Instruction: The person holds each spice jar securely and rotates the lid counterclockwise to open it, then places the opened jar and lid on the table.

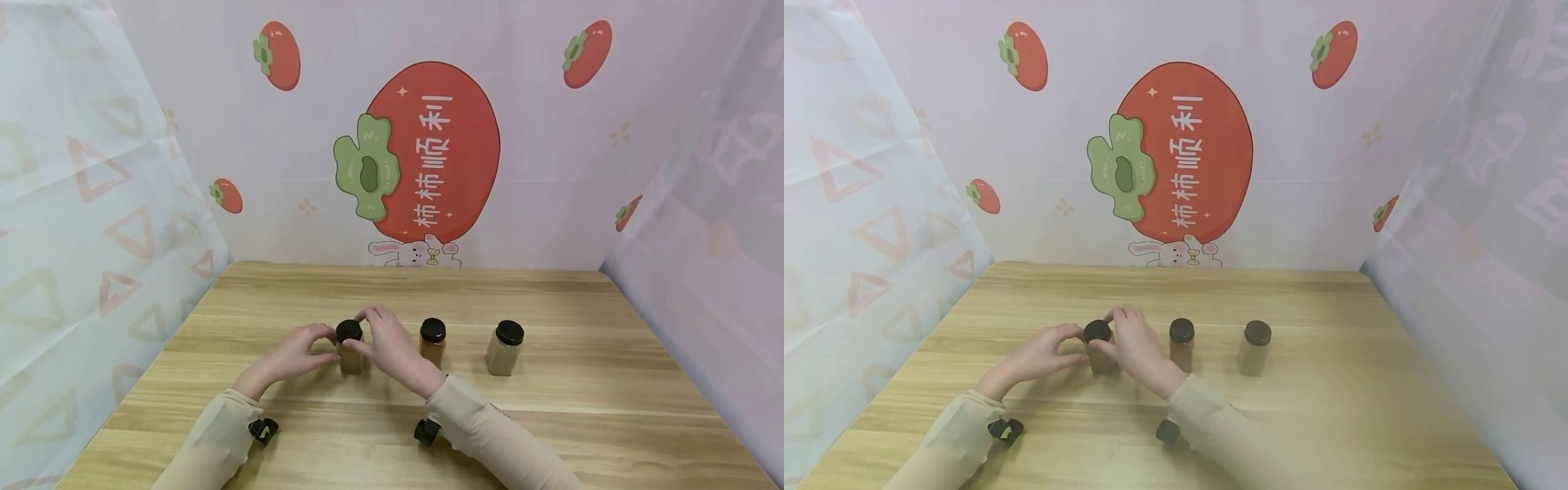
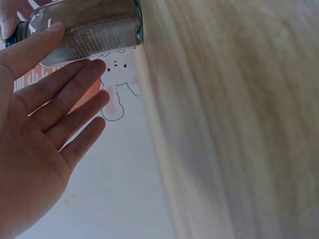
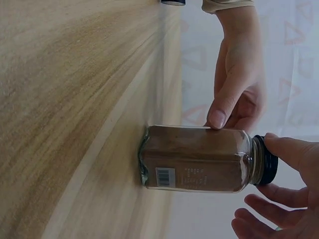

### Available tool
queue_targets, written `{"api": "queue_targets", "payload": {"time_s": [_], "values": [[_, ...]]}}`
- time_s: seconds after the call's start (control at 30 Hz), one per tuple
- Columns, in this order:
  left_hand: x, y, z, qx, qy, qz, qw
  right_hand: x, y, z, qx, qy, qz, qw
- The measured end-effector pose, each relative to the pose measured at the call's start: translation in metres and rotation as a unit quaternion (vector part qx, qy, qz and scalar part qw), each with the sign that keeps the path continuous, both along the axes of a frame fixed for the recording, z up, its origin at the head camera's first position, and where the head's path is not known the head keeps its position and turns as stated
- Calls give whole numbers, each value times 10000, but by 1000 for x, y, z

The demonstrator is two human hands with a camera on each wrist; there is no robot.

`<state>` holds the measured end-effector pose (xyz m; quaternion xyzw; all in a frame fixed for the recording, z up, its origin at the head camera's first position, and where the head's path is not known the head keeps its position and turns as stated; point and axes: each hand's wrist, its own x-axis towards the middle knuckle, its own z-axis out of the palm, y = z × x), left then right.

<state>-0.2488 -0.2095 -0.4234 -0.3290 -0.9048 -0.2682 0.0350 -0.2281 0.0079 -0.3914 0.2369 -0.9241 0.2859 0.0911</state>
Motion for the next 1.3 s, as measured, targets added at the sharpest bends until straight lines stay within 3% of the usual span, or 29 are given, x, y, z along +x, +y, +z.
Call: {"api": "queue_targets", "payload": {"time_s": [0.47,0.7,0.9,1.3], "values": [[-1,-1,0,-1,28,-69,10000,-7,8,7,-92,-610,556,9965],[-1,0,0,-6,-102,-36,9999,-9,10,6,-58,-620,649,9959],[0,0,1,8,-58,-59,10000,-9,9,4,-157,-586,548,9967],[1,0,3,-130,-116,59,9998,-4,0,-3,-155,-182,-61,9997]]}}
